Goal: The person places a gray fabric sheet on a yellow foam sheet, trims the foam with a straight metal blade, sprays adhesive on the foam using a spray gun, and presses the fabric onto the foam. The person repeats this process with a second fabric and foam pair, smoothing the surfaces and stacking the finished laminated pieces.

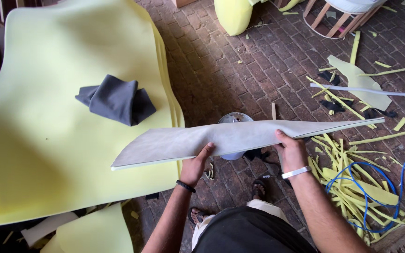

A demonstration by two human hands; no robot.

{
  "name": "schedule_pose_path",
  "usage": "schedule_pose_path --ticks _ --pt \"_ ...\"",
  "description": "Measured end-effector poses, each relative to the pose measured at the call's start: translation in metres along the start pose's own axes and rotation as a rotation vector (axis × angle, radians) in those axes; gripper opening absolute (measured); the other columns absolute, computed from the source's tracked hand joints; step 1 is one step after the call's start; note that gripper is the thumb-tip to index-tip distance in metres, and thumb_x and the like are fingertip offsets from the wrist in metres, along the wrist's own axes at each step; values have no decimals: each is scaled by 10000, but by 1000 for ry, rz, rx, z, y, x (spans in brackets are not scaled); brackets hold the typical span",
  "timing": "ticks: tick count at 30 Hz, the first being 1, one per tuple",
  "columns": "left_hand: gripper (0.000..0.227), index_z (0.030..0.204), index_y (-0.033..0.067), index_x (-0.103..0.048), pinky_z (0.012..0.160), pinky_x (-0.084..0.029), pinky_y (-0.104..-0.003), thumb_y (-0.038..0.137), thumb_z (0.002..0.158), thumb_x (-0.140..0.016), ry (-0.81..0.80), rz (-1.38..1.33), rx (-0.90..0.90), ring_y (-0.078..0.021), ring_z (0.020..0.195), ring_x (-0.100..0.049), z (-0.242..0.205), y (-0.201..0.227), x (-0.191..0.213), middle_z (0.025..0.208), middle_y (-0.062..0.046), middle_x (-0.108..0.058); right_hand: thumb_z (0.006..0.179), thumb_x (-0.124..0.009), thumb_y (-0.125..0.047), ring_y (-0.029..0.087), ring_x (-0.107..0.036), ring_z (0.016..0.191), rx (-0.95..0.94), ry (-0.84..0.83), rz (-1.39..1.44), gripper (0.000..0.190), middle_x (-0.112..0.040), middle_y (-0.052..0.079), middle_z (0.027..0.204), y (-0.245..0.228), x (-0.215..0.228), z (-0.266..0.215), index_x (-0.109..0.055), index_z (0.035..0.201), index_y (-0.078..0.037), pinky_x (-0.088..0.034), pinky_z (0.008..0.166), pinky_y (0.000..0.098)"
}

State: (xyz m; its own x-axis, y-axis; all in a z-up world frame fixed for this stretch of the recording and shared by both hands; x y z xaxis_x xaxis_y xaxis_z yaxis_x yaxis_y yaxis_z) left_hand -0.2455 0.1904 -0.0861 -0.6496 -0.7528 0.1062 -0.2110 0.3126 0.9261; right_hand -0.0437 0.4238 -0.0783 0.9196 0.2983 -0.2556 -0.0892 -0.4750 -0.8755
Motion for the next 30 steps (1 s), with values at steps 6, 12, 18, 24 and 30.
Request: schedule_pose_path --ticks 6,12,18,24,30 --pt "606 1233 -20 -715 977 -530 -368 475 884 -722 22 -1 4 -244 1111 -698 10 6 -55 1184 -152 -759 898 -713 -162 227 -680 1086 -12 -29 28 290 -736 111 1136 -10 43 46 -709 1138 2 -507 973 411" --pt "552 1229 -13 -700 957 -529 -351 431 901 -720 -32 -105 -62 -228 1098 -692 29 26 -172 1181 -136 -755 874 -731 -140 217 -673 1075 32 -38 134 328 -721 80 1144 -51 126 113 -692 1178 -23 -510 954 408" --pt "550 1195 -6 -736 967 -510 -333 453 893 -719 -143 49 18 -214 1085 -689 55 33 -290 1180 -114 -769 854 -736 -145 189 -677 1078 54 155 225 350 -729 52 1147 -80 236 149 -693 1189 -55 -514 957 381" --pt "529 1178 -10 -760 978 -504 -332 442 911 -695 -418 117 26 -191 1078 -689 86 32 -385 1156 -90 -779 842 -760 -159 181 -688 1003 97 441 231 288 -761 51 1060 -85 334 142 -749 1098 -29 -512 893 362" --pt "538 1231 -21 -713 1001 -476 -351 417 921 -689 -712 147 20 -207 1107 -659 96 29 -480 1177 -85 -750 853 -776 -163 186 -714 967 239 639 342 268 -775 85 1019 -81 413 107 -752 1062 4 -543 875 340"
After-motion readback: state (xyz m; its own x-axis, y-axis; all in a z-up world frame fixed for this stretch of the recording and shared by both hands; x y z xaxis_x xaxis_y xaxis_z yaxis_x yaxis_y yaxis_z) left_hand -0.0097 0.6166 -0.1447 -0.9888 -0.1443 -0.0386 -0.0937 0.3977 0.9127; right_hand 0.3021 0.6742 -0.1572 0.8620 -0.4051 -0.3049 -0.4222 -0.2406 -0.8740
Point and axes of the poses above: each hand's wrist, its own z-axis towards the middle knuckle, its own x-axis out of the back of the hand, y = z × x, the point moved 3 cm from there along z, towards the middle knuckle
